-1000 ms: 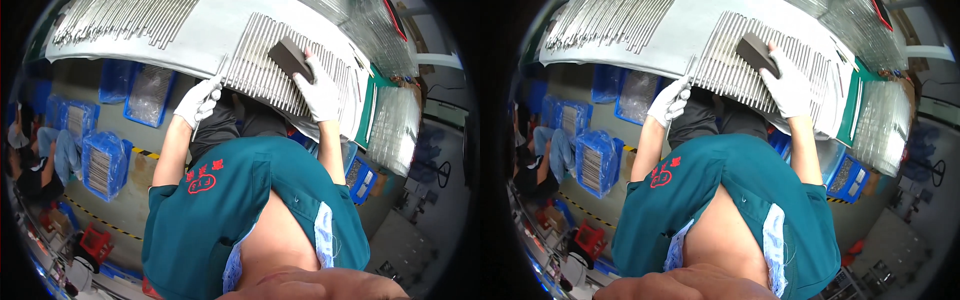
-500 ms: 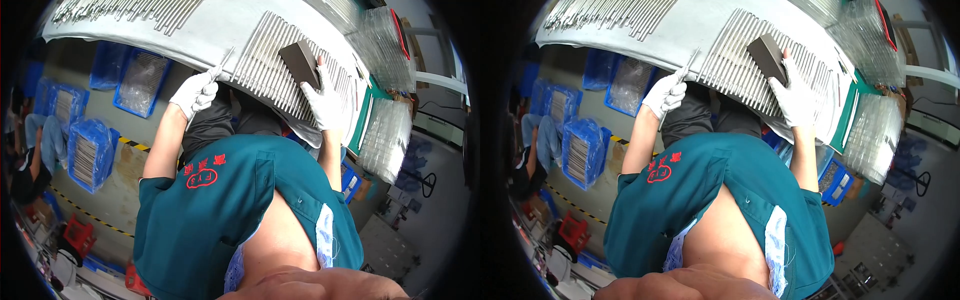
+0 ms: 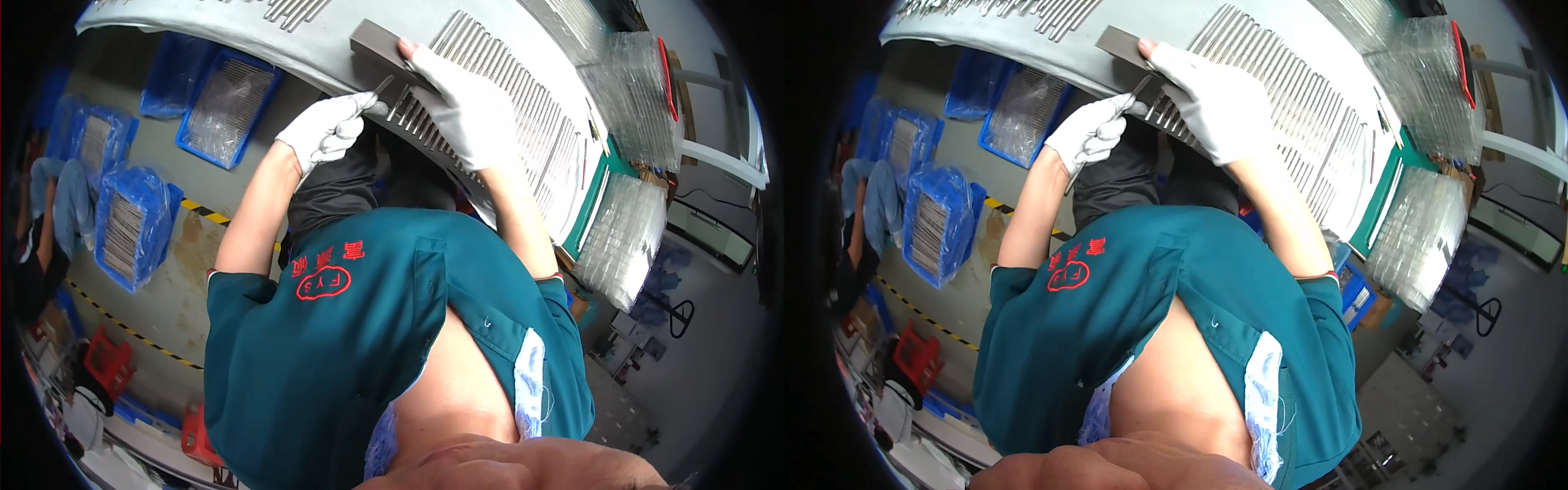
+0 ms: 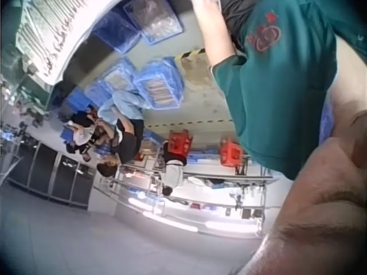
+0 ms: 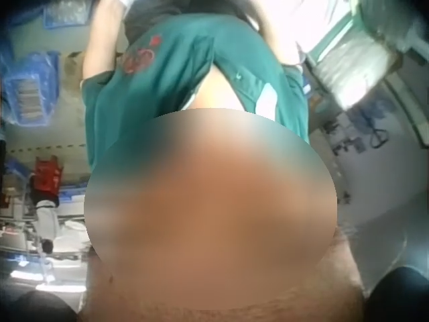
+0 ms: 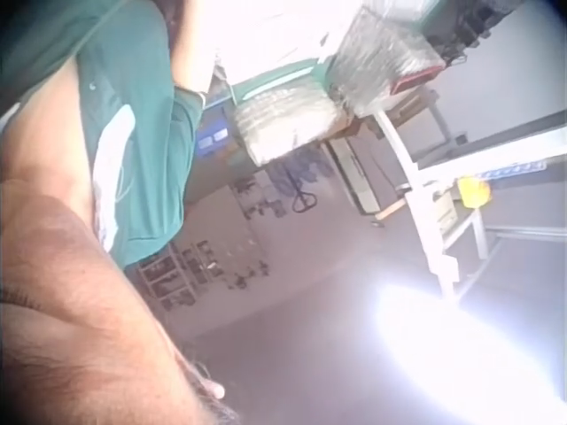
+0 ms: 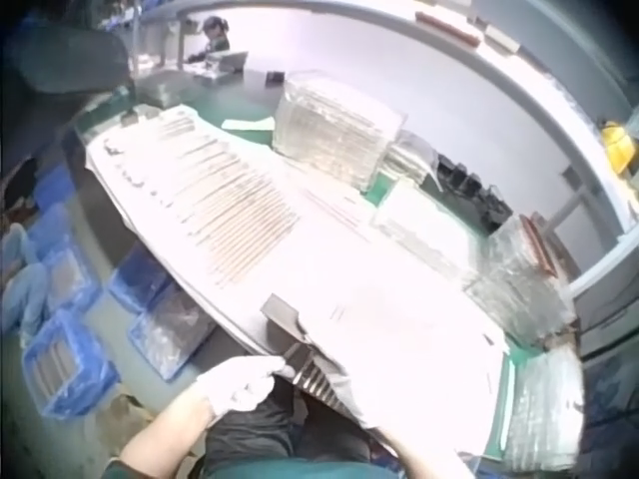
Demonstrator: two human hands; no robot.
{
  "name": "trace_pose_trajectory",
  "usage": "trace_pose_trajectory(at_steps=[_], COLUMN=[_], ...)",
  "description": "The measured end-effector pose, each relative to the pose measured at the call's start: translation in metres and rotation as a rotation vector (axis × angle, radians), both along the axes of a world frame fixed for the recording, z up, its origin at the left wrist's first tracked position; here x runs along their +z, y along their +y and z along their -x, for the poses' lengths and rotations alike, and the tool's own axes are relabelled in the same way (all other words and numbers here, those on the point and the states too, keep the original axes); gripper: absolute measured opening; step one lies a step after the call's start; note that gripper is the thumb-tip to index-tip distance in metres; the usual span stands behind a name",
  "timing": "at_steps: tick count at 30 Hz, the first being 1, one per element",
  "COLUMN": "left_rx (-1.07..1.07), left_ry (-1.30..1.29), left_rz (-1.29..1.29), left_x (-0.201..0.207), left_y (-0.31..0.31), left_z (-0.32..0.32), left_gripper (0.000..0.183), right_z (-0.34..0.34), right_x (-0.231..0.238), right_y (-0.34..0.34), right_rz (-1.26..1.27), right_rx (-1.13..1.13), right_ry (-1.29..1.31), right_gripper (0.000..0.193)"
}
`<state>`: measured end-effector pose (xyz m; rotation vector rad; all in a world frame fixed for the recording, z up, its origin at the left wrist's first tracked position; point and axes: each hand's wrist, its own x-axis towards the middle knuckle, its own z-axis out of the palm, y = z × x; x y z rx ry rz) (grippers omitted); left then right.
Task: Arranging small metal rods and using a sanding block to smooth them on a workbench.
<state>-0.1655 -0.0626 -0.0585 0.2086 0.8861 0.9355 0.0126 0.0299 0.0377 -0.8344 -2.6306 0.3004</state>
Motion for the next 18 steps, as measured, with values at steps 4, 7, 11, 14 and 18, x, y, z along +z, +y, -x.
trace_pose_trajectory(at_steps=[4,7,11,14,18], left_rx=[0.03,0.006,0.003,0.027,0.033], left_ry=[-0.558,-0.633,-0.654,-0.634,-0.573], left_rz=[-0.039,-0.039,-0.022,0.002,0.003], left_x=[-0.034,-0.039,-0.033,-0.034,-0.035], left_y=[-0.007,-0.005,-0.002,-0.004,-0.005], left_z=[0.005,0.005,0.004,0.003,0.002], left_gripper=[0.023,0.022,0.025,0.025,0.022], right_z=[-0.032,-0.022,-0.003,-0.026,-0.019], right_x=[-0.006,0.0,0.003,-0.002,0.002], right_y=[-0.003,-0.003,0.0,0.002,0.0], right_rz=[0.072,0.051,-0.08,-0.045,-0.124], right_rx=[0.027,0.014,0.069,0.087,0.071], right_ry=[0.04,0.003,-0.019,0.02,-0.014], right_gripper=[0.049,0.047,0.047,0.048,0.048])
